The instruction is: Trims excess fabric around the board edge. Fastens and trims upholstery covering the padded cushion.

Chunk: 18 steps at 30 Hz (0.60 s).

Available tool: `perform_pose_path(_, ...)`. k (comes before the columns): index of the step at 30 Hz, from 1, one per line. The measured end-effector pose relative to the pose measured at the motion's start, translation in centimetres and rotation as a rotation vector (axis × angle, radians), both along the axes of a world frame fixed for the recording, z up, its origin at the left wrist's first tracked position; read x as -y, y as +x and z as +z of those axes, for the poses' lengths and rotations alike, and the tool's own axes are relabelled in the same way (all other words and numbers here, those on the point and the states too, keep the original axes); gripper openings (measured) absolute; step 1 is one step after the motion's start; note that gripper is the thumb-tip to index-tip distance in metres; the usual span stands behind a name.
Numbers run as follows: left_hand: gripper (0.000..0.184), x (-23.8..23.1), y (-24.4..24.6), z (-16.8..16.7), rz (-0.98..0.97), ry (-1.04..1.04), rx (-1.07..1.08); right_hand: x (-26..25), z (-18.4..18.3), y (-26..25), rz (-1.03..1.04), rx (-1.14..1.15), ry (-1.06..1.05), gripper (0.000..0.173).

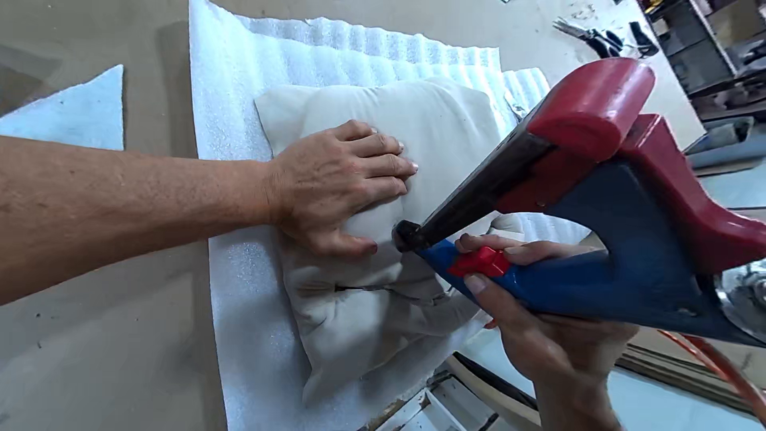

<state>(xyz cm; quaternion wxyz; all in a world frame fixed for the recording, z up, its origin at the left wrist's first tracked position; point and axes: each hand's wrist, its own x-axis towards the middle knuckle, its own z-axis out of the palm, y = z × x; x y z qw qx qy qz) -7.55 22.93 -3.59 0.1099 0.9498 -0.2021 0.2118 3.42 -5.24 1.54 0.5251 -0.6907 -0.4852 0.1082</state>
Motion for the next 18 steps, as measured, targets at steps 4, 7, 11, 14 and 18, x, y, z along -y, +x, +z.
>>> perform_pose_path(4, 0.076, 0.1, 0.2, -0.3, -0.001, 0.005, 0.01, -0.8, -0.4, -0.6, -0.016, -0.001, 0.004, 0.036)
perform_pose_path(7, 0.08, 0.2, 0.5, -0.9, -0.002, -0.007, 0.017, -0.9, -0.8, -0.1, 0.02, -0.044, 0.028, 0.038)
perform_pose_path(11, 0.083, 0.4, 0.7, -1.3, 0.006, -0.036, 0.004, -0.8, -1.2, 0.5, 0.01, -0.101, 0.057, 0.038)
perform_pose_path(14, 0.081, 0.5, 0.7, -1.4, 0.01, -0.051, 0.011, -0.7, -1.2, 0.6, 0.023, -0.125, 0.068, 0.039)
perform_pose_path(18, 0.082, 0.5, 0.6, -1.5, 0.005, -0.055, 0.011, -0.9, -1.3, 0.3, 0.037, -0.111, 0.066, 0.036)
